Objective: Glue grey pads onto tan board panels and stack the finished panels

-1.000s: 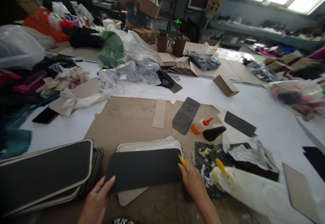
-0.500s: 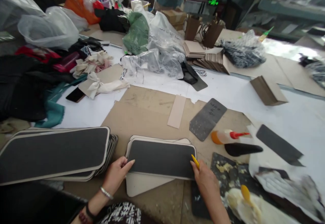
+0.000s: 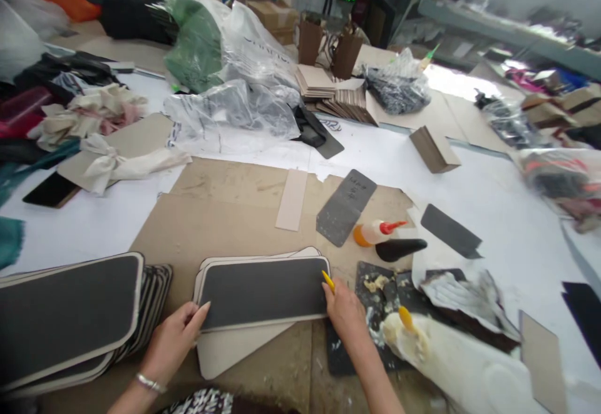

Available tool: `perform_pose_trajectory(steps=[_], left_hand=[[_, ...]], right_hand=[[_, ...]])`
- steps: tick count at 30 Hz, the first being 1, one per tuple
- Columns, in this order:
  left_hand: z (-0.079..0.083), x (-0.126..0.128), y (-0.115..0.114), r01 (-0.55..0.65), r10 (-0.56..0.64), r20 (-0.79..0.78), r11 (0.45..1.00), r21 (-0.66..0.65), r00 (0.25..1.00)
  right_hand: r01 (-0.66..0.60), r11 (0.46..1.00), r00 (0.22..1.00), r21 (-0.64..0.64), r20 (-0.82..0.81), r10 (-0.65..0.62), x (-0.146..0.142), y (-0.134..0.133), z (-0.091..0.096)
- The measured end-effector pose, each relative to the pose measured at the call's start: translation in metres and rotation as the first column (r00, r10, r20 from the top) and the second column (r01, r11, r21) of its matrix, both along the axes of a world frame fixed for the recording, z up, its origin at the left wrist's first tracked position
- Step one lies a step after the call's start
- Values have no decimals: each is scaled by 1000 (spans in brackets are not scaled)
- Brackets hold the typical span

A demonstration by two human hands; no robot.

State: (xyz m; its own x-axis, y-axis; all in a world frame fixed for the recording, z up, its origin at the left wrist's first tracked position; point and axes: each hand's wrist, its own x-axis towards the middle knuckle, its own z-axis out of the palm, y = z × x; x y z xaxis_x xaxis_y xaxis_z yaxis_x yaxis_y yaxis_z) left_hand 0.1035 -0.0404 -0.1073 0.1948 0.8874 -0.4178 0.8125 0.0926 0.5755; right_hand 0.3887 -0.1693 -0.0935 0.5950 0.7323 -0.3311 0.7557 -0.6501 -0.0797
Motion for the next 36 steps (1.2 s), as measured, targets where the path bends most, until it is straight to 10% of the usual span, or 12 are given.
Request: perform_pose_trajectory(steps=[20, 28, 36], left_hand=[[-4, 1, 3, 2, -1, -26, 998, 60, 1000], [3, -7, -10, -71, 48, 74, 937, 341, 996], [0, -12, -4, -184, 151, 173, 964, 194, 973]], right_hand=[[45, 987, 999, -155, 3, -45, -6, 10, 20], [89, 995, 996, -53, -23, -90, 7, -15, -3], [226, 967, 967, 116, -149, -209, 3, -18, 0]])
